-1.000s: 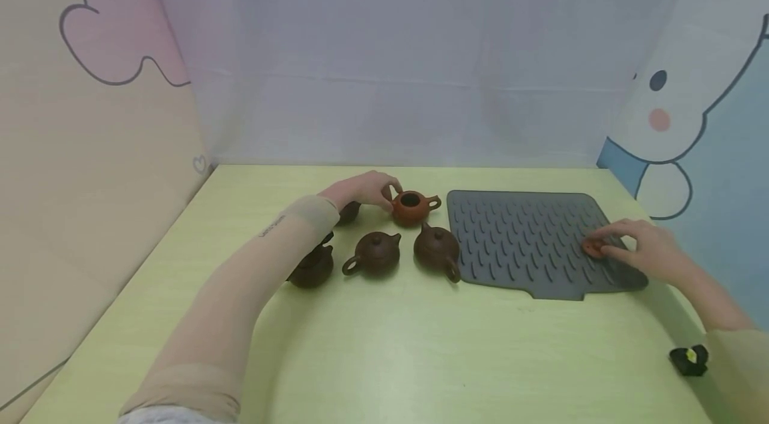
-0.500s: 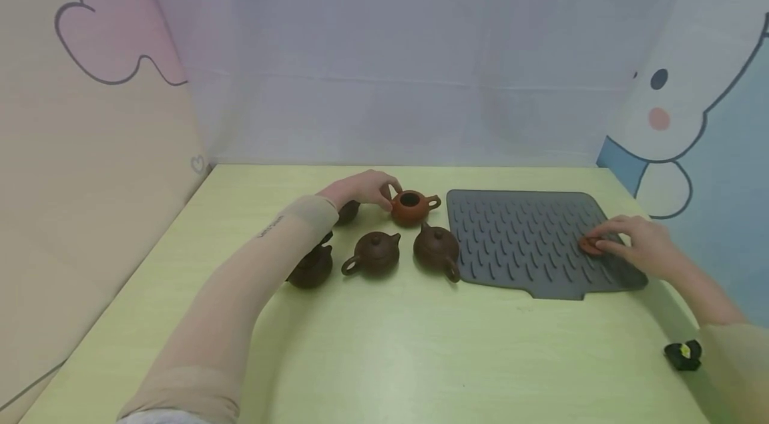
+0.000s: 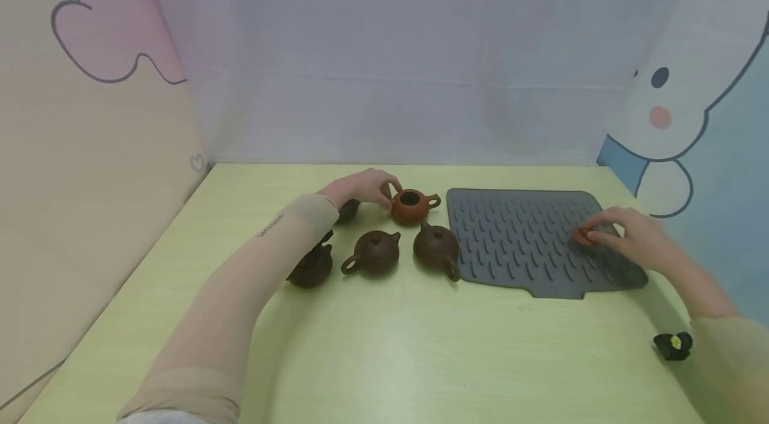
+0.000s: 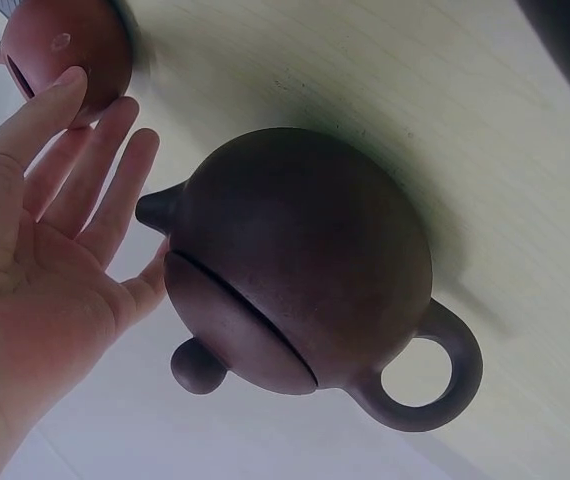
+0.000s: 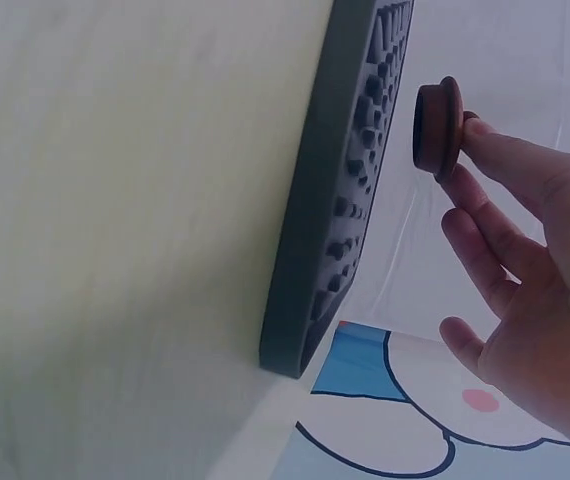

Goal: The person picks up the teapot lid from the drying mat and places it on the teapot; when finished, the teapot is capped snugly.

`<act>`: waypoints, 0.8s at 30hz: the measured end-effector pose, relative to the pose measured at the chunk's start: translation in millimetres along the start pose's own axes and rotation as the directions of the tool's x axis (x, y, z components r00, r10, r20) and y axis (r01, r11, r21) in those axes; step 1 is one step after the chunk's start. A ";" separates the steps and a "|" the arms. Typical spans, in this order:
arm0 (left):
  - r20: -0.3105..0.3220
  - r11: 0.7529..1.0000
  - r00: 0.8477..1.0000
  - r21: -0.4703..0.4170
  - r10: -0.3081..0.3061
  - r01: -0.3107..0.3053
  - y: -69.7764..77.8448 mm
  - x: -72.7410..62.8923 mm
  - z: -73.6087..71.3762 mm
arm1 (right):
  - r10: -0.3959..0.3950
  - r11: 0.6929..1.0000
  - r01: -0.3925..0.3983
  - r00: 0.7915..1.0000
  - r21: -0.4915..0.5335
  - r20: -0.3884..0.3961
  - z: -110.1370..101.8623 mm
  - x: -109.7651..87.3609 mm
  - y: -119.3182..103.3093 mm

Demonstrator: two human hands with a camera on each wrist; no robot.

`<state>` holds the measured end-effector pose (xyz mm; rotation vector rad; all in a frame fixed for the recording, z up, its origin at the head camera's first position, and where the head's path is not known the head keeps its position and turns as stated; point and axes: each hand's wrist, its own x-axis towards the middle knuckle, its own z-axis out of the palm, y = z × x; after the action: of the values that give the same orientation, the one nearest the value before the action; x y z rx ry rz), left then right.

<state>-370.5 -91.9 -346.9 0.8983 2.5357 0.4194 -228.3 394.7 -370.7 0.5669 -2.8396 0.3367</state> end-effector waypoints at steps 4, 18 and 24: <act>0.002 1.000 1.000 0.004 -0.006 0.006 -0.1 0.1 -0.5 | -0.006 0.999 0.007 1.000 0.042 -0.014 2.6 10.5 -7.2; -0.007 1.000 1.000 0.016 0.012 -0.011 0.0 2.1 -1.2 | -0.083 0.984 0.090 0.995 0.156 -0.050 13.8 62.6 -47.9; 0.006 1.000 1.000 0.007 0.009 -0.009 1.1 1.2 -1.9 | -0.090 0.970 0.095 0.995 0.226 -0.033 24.3 88.9 -66.3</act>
<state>-371.6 -90.6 -345.1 0.9130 2.5302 0.4107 -286.0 297.7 -358.6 0.7314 -2.7595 0.6525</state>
